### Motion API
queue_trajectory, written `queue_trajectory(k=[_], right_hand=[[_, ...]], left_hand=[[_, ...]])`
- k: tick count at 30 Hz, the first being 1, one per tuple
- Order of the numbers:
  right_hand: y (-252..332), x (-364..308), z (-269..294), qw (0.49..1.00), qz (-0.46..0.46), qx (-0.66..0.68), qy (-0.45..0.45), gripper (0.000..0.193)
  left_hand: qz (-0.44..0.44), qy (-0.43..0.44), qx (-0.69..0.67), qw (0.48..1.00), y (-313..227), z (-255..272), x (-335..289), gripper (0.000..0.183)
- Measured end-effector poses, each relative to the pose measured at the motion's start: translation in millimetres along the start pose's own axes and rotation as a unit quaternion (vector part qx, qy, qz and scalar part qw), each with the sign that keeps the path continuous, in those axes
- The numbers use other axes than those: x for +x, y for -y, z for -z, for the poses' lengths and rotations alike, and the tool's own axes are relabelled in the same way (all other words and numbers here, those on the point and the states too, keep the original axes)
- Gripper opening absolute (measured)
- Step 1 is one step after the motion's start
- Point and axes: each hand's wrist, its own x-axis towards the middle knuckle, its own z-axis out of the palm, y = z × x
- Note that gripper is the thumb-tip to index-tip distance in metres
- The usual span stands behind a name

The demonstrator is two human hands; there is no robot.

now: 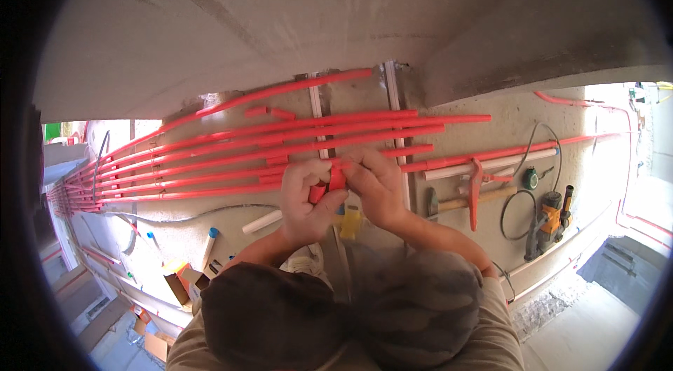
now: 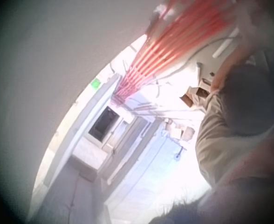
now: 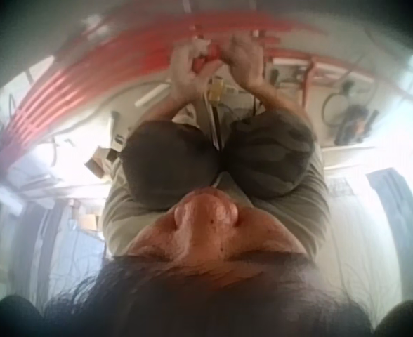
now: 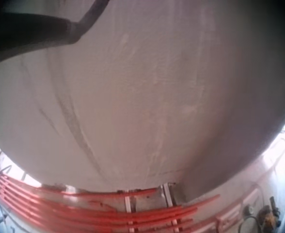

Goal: The person installs red electrical conduits along a wall, securing them with metal clips. They use a hammer drill to create holes, a hammer to drive nails, and a pipe cutter to trim conduit sections. The person repeatedly positions, cuts, and fastens the conduits in a linear arrangement.

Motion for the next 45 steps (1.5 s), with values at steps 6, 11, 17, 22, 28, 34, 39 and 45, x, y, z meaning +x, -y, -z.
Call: queue_trajectory(k=[6,11,17,22,28,34,39,45], right_hand=[[-23.7,45.6,26.0,0.858,0.37,-0.334,0.121,0.027],[-39.0,69.4,26.4,0.846,0.359,-0.371,0.132,0.03],[-72.3,114.4,35.5,0.718,0.21,-0.659,0.083,0.046],[-89.5,97.8,44.0,0.738,0.127,-0.645,0.154,0.053],[-89.1,89.7,46.5,0.756,0.207,-0.609,0.122,0.048],[-93.0,91.0,43.5,0.751,0.2,-0.62,0.107,0.046],[-87.3,96.6,42.8,0.772,0.163,-0.603,0.12,0.041],[-86.2,128.9,43.1,0.798,-0.021,-0.579,0.164,0.03]], left_hand=[[0.375,0.056,-0.309,0.872,27.1,46.3,20.9,0.013],[0.397,0.023,-0.238,0.886,47.0,67.5,34.1,0.014],[0.139,0.009,0.29,0.947,116.8,85.2,91.2,0.019],[0.016,0.15,0.331,0.931,162.0,83.8,100.4,0.022],[0.001,0.172,0.3,0.938,168.8,72.5,90.3,0.024],[-0.004,0.19,0.339,0.922,174.4,65.1,92.0,0.025],[0.04,0.157,0.381,0.91,173.3,58.9,89.6,0.022],[0.128,0.114,0.394,0.903,169.4,53.1,91.2,0.024]])
